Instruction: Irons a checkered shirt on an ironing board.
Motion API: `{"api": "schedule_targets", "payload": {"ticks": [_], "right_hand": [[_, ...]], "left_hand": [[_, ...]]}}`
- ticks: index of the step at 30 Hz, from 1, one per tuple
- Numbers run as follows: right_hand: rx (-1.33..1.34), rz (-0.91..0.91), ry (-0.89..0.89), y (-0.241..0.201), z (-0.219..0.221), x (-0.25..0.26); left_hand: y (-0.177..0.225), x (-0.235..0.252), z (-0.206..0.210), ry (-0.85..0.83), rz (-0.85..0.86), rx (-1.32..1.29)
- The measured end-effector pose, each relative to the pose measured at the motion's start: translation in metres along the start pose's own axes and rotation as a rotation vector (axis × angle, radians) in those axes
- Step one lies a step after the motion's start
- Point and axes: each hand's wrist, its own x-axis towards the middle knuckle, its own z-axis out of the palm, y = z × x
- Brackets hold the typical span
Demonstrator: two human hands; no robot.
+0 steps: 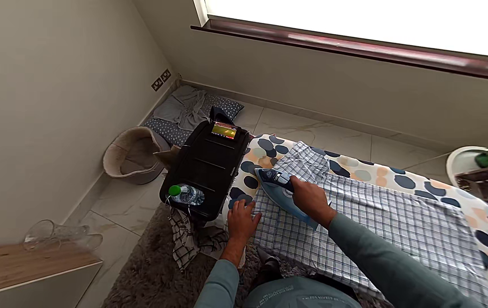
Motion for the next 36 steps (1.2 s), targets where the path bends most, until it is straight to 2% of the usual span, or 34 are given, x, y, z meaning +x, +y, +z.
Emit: {"api": "schedule_targets", "payload": {"ticks": [3, 6, 17, 27, 32, 36], "right_hand": [[-0.008, -0.065, -0.002, 0.018, 0.003, -0.007], [-0.013, -0.146, -0.004, 0.046, 0.005, -0.019], [-0.075, -0.175, -0.098, 0.185, 0.011, -0.071], [-0.072, -0.161, -0.098, 0.312, 0.028, -0.136], [-0.089, -0.147, -0.116, 0.361, 0.037, -0.169], [-0.089, -0.166, -0.063, 0.399, 0.048, -0.197]], "left_hand": [[-0.016, -0.002, 0.01, 0.068, 0.047, -0.12], [-0.018, -0.007, 0.013, 0.086, 0.05, -0.1], [0.043, -0.015, -0.001, 0.029, -0.194, 0.208], [0.088, -0.017, 0.0, -0.049, -0.315, 0.314], [0.092, -0.019, 0.022, 0.101, -0.351, 0.309], [0.115, -0.037, 0.029, 0.306, -0.187, 0.316]]}}
